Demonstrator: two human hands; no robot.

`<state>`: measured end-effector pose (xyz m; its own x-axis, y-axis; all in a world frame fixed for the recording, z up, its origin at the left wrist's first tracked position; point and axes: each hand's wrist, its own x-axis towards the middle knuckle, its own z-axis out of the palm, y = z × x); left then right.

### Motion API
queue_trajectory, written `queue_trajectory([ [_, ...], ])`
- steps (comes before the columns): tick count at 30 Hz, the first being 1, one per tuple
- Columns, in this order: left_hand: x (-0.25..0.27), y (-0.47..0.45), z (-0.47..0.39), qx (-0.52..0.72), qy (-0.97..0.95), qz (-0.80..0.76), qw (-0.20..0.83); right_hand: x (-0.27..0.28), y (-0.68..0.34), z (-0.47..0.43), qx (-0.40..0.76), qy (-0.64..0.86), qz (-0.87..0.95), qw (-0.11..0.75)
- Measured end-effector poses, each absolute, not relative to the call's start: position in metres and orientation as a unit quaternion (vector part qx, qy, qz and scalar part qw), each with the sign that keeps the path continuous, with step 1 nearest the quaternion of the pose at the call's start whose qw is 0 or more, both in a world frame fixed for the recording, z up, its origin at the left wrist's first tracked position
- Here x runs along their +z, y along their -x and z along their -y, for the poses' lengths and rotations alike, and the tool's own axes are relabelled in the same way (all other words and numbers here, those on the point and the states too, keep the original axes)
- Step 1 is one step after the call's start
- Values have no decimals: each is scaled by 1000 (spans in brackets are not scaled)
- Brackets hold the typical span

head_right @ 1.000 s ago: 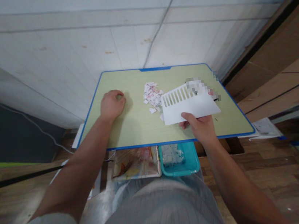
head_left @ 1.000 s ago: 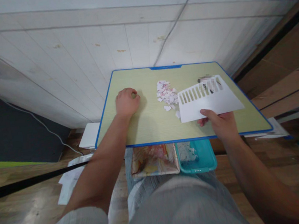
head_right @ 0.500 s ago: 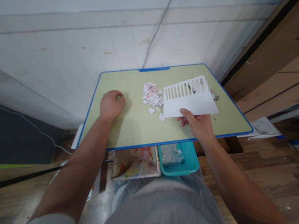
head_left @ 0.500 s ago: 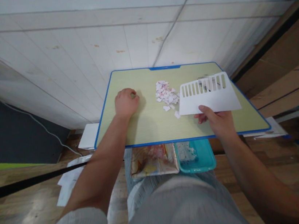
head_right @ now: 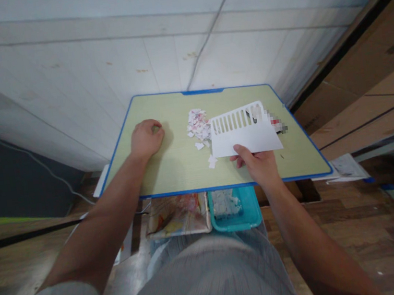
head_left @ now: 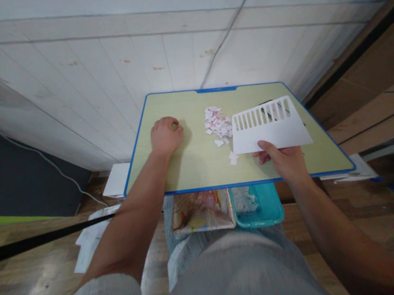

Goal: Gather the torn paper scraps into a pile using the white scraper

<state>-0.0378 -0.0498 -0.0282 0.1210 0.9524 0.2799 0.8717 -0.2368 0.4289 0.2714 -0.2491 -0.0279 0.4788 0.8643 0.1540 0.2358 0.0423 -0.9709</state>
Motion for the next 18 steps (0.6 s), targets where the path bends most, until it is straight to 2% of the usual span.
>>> queue_trajectory([
  [18, -27, 39, 49, 252, -744, -613, 84, -21, -277, 260, 275, 618, 451, 582],
])
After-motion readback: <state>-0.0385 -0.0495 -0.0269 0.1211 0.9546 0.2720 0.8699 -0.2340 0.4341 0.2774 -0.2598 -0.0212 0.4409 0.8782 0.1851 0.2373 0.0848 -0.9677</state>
